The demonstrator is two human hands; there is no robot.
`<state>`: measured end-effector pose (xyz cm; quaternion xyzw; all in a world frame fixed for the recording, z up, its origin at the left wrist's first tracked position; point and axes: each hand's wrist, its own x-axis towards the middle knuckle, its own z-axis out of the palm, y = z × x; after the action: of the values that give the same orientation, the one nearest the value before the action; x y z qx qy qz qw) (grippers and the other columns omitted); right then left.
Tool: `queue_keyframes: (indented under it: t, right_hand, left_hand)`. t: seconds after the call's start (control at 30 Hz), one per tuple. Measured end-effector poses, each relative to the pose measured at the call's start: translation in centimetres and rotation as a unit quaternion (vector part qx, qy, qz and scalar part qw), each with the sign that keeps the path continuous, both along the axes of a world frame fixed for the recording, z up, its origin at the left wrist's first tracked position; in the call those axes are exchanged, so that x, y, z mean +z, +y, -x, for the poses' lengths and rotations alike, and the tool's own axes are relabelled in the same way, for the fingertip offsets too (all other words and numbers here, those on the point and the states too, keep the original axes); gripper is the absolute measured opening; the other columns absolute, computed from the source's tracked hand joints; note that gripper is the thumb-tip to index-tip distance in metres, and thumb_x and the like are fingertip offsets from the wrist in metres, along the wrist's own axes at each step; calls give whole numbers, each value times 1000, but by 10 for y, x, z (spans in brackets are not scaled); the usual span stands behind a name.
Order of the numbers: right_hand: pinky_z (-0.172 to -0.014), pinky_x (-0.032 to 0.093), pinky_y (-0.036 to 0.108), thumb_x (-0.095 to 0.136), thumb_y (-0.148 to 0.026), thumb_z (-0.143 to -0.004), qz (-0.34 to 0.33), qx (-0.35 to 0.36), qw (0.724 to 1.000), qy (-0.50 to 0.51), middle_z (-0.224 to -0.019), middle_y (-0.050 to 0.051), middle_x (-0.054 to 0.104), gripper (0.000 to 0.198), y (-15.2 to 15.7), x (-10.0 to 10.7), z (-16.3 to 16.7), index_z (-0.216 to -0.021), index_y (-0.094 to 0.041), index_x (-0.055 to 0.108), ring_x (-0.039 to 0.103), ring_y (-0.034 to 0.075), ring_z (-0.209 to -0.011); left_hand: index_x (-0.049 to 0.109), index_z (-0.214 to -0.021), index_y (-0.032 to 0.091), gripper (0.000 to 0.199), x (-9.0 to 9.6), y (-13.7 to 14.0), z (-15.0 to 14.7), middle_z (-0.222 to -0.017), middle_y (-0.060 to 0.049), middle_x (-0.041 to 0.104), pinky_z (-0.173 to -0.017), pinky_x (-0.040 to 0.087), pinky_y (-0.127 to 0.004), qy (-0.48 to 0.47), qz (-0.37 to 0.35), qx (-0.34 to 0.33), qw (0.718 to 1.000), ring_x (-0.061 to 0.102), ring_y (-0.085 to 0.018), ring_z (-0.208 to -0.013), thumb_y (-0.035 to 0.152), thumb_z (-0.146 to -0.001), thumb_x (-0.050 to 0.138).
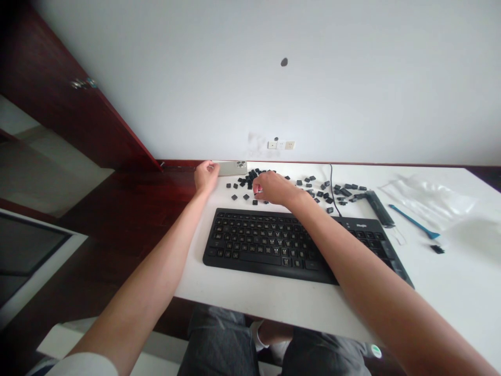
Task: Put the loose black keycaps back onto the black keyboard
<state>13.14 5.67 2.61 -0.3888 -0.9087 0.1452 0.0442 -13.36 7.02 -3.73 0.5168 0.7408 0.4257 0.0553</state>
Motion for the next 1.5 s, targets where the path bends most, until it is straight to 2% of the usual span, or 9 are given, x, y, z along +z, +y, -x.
queue_keyframes:
  t: [0.2, 0.37, 0.47, 0.6, 0.8, 0.97, 1.3, 1.5]
  right_hand:
    - [-76, 52, 33, 67, -15, -81, -7, -15, 999, 27, -96, 7, 79, 20, 0, 6, -3, -96, -19, 79, 70, 22, -86]
    - [-78, 55, 34, 66, -16, -81, -3, -27, 1000, 0, -95, 6, 81, 25, 10, 13, -16, -99, -21, 83, 72, 21, -85]
    - [-81, 56, 36, 65, -14, -79, -6, -27, 999, -24, -96, 6, 82, 29, 15, 14, -23, -100, -22, 85, 72, 22, -86]
    - [-80, 55, 36, 64, -10, -77, -15, -38, 999, -7, -98, 6, 81, 33, 18, 12, -31, -100, -23, 84, 72, 23, -88]
    - [-73, 50, 34, 67, -11, -77, -24, -58, 998, 14, -93, 6, 78, 23, 23, 7, -40, -95, -21, 77, 68, 21, -82]
    - [-75, 51, 34, 65, -11, -77, -23, -54, 998, 16, -88, 5, 77, 20, 28, 0, -41, -85, -22, 79, 68, 21, -83]
    - [-82, 54, 37, 59, -15, -85, -26, -54, 998, -32, -96, 8, 82, 28, 29, -1, -42, -94, -22, 85, 72, 24, -88]
    - [-80, 54, 36, 61, -12, -84, -14, -59, 997, -39, -97, 6, 81, 28, 28, 2, -45, -97, -23, 83, 72, 23, -87]
  left_hand:
    - [71, -86, 22, 22, 1, 0, 0, -78, -3, 71, -66, 36, -28, -1, -2, 0, 1000, 60, -19, -69, 38, -92, 58]
    - [71, -84, 22, 21, 1, 0, -1, -76, -2, 70, -67, 36, -29, -5, -7, -1, 1000, 60, -19, -69, 37, -91, 58]
    - [71, -84, 23, 21, -1, 1, 0, -75, -2, 69, -67, 36, -29, -5, -10, -1, 1000, 60, -19, -69, 37, -91, 58]
    - [71, -86, 23, 21, -3, 3, 1, -77, -3, 70, -67, 37, -29, 1, -6, -1, 1000, 61, -19, -70, 37, -91, 58]
    - [71, -85, 23, 20, -3, 4, 1, -78, -3, 71, -67, 37, -29, 2, -5, 3, 1000, 61, -20, -70, 38, -91, 58]
    - [71, -85, 23, 21, -3, 3, 2, -78, -3, 70, -68, 38, -29, 3, -9, 2, 1000, 61, -19, -69, 38, -90, 58]
    - [72, -86, 22, 22, -1, 2, 0, -79, -4, 71, -68, 38, -28, 5, 0, 1, 1000, 61, -19, -71, 38, -91, 57]
    - [70, -85, 23, 20, -1, 2, 1, -76, -3, 70, -68, 39, -29, 2, -9, -6, 1000, 62, -20, -70, 38, -91, 58]
